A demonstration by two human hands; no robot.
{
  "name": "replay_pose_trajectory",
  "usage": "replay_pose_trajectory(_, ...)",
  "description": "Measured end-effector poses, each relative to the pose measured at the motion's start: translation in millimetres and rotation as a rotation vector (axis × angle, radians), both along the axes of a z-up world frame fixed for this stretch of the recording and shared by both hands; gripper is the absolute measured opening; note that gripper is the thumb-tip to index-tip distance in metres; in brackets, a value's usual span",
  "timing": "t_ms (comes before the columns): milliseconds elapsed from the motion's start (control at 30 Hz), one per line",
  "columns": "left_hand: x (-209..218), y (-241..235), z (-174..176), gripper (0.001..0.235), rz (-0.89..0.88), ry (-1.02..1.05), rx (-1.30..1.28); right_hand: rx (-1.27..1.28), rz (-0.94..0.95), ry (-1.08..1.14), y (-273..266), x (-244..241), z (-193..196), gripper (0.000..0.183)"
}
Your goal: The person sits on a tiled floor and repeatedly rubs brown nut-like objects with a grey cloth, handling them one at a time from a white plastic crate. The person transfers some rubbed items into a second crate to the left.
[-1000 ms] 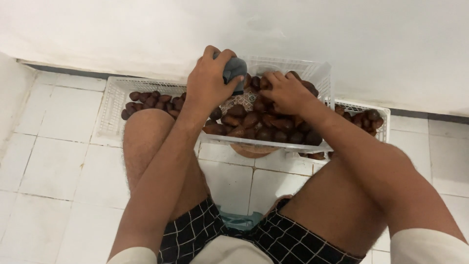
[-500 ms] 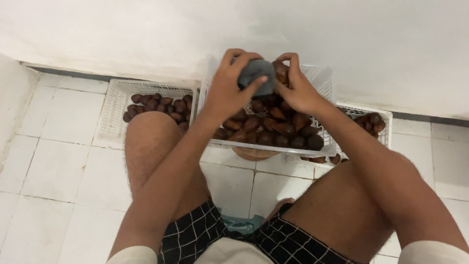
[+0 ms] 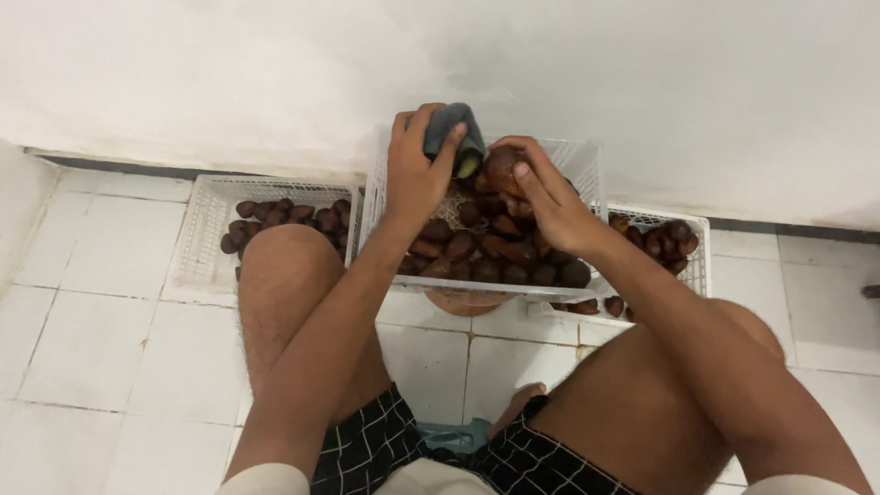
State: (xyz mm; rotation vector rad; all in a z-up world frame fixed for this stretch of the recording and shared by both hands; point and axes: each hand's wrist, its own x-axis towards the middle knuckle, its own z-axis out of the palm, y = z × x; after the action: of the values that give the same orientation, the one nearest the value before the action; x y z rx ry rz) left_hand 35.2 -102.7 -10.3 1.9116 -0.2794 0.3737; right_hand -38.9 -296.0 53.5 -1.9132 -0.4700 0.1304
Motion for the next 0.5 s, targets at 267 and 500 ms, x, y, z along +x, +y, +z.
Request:
replay_pose_trajectory(267,-41.1,-24.8,34.1,0.034,-0.223,-0.197,0.019,0.008,-0.054,-0.164,-18.6,10.4,-31.1,0.044)
replay_pose_trajectory(500,-35.3,-25.2,31.4,0.049,-0.284,0.106,-0.039,-0.053,-0.172,-0.515,-19.9,7.4,-29.7,0.039)
